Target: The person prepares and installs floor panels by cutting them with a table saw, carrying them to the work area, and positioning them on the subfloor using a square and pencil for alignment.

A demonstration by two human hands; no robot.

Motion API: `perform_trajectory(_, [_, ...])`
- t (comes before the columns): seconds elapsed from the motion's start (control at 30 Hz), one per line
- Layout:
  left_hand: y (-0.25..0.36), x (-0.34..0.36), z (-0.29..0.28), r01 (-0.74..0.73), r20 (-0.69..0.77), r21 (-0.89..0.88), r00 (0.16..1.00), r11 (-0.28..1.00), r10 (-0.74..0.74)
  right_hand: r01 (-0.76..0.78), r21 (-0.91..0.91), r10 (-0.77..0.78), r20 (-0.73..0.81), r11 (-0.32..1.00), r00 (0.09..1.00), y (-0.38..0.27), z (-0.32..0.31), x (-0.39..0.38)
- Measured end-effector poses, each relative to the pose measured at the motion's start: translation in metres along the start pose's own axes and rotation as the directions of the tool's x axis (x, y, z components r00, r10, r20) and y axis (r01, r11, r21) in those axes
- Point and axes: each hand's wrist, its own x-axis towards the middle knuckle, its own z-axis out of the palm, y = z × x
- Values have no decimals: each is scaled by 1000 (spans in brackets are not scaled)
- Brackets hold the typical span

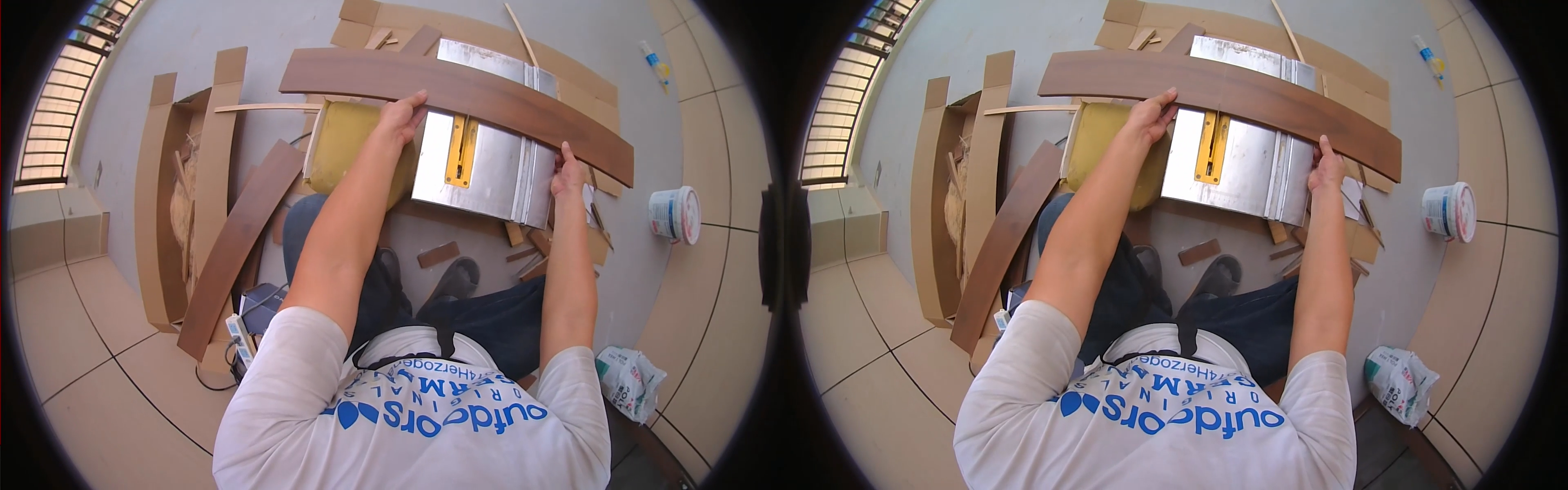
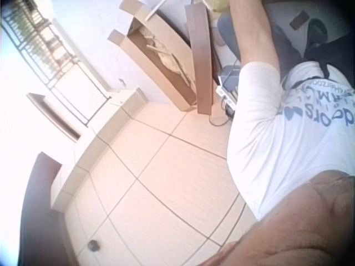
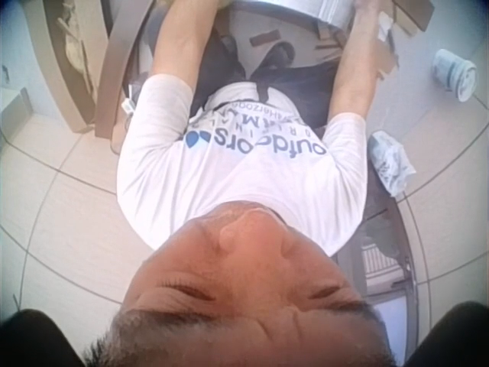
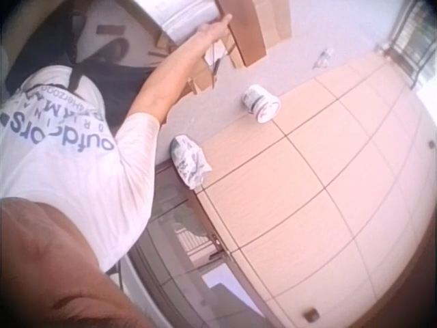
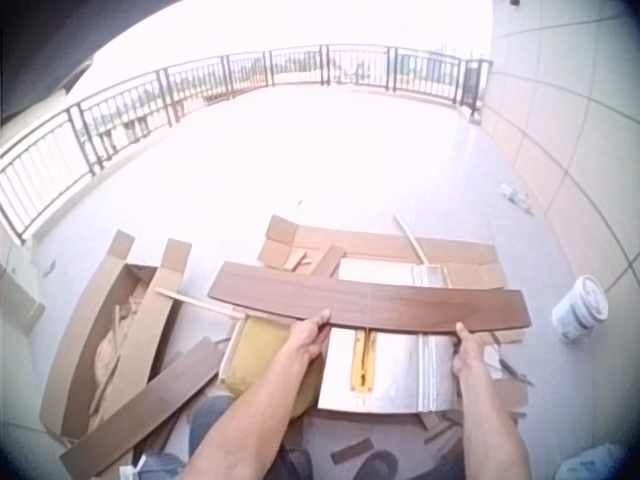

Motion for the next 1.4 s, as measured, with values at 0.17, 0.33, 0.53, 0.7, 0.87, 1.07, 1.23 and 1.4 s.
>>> perform_trajectory(0.17, [-2,-5,-6,6,-24,29,1000,1000,-5,8,-9,-8,8,1000,1000,3,-5,-8])
perform_trajectory(0.33, [-7,-13,-15,-7,4,10,1000,1000,7,-2,-18,2,8,1000,1000,3,-11,-22])
perform_trajectory(0.53, [-15,-27,-19,-8,-36,5,999,1000,8,28,-32,-27,34,999,999,0,-16,-38])
perform_trajectory(0.7, [-19,-33,-28,-14,-29,1,999,1000,14,-30,-21,31,37,999,999,1,-22,-45])
perform_trajectory(0.87, [-25,-40,-32,8,-37,0,999,1000,-8,-34,-9,34,34,999,999,4,-32,-51])
perform_trajectory(1.07, [-26,-49,-42,4,-37,30,999,1000,-3,-30,-36,31,32,999,999,7,-35,-62])
perform_trajectory(1.23, [-31,-60,-45,4,-30,42,1000,999,-3,-52,-17,53,38,999,998,10,-42,-68])
perform_trajectory(1.4, [-32,-64,-47,6,-26,45,1000,999,-5,-33,-29,34,27,999,999,13,-48,-67])
